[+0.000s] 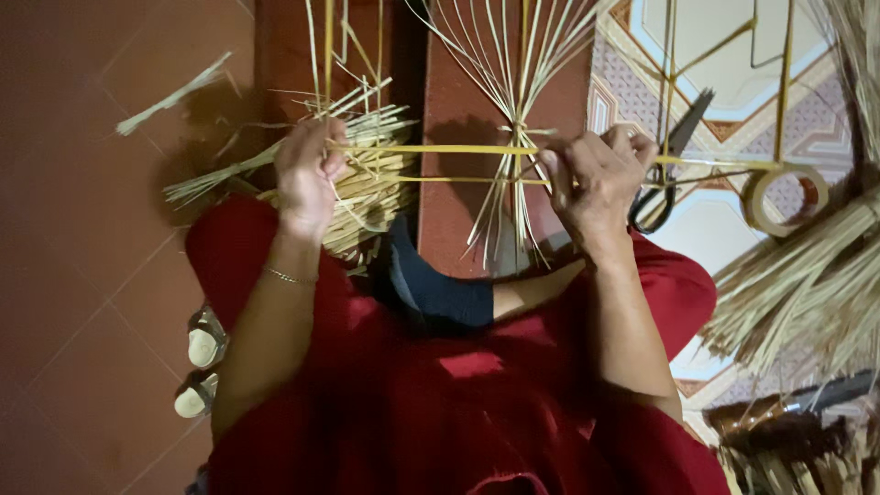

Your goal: The person sits on the floor and weaves dried palm leaves into a rectangular basket frame. They thread the leaves through the frame, tie them with thin strips, and trim excess material using scissors.

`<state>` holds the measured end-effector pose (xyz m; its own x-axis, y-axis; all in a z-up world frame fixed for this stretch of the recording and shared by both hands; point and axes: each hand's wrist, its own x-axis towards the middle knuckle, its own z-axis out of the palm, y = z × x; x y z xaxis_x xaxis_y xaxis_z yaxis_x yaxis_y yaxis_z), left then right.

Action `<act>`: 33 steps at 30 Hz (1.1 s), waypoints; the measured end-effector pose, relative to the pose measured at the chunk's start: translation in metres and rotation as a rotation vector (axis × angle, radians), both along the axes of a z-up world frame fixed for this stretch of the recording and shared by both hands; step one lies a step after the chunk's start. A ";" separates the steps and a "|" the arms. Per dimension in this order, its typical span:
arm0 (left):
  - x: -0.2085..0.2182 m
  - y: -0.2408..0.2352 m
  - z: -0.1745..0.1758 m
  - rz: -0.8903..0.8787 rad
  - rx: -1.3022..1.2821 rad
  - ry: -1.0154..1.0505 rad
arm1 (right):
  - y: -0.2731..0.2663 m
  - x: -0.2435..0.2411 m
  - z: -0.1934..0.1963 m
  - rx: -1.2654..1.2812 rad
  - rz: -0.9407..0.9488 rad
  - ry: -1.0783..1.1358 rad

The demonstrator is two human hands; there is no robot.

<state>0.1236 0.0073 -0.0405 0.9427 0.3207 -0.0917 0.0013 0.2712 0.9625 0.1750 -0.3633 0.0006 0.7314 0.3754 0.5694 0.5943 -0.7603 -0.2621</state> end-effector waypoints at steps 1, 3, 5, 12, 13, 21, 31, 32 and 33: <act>0.002 0.001 0.003 -0.010 0.037 -0.048 | 0.003 0.003 0.001 0.025 0.011 -0.016; 0.003 -0.001 0.003 -0.034 0.103 -0.130 | 0.004 0.005 0.002 0.013 0.012 -0.007; 0.002 -0.003 0.001 -0.018 0.085 -0.124 | 0.001 0.000 0.000 0.025 0.014 -0.026; 0.028 -0.011 0.029 0.099 0.137 -0.051 | -0.024 -0.027 -0.013 0.522 -0.078 -0.128; 0.029 -0.013 0.036 0.098 0.161 -0.054 | -0.028 -0.030 -0.020 0.592 -0.099 -0.090; 0.059 -0.021 0.098 0.101 0.253 -0.069 | -0.013 0.002 -0.074 0.123 0.152 0.206; 0.074 -0.019 0.110 0.057 0.057 -0.109 | -0.007 0.017 -0.080 0.242 0.094 0.262; 0.073 -0.019 0.111 0.070 0.075 -0.094 | -0.007 0.018 -0.079 0.257 0.104 0.246; 0.073 -0.019 0.112 0.085 0.093 -0.080 | -0.008 0.018 -0.078 0.254 0.104 0.244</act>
<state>0.1970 -0.0116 0.0712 0.9151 0.4029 0.0161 -0.0951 0.1770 0.9796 0.1926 -0.3710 -0.0770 0.8227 0.3238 0.4672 0.5614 -0.5920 -0.5783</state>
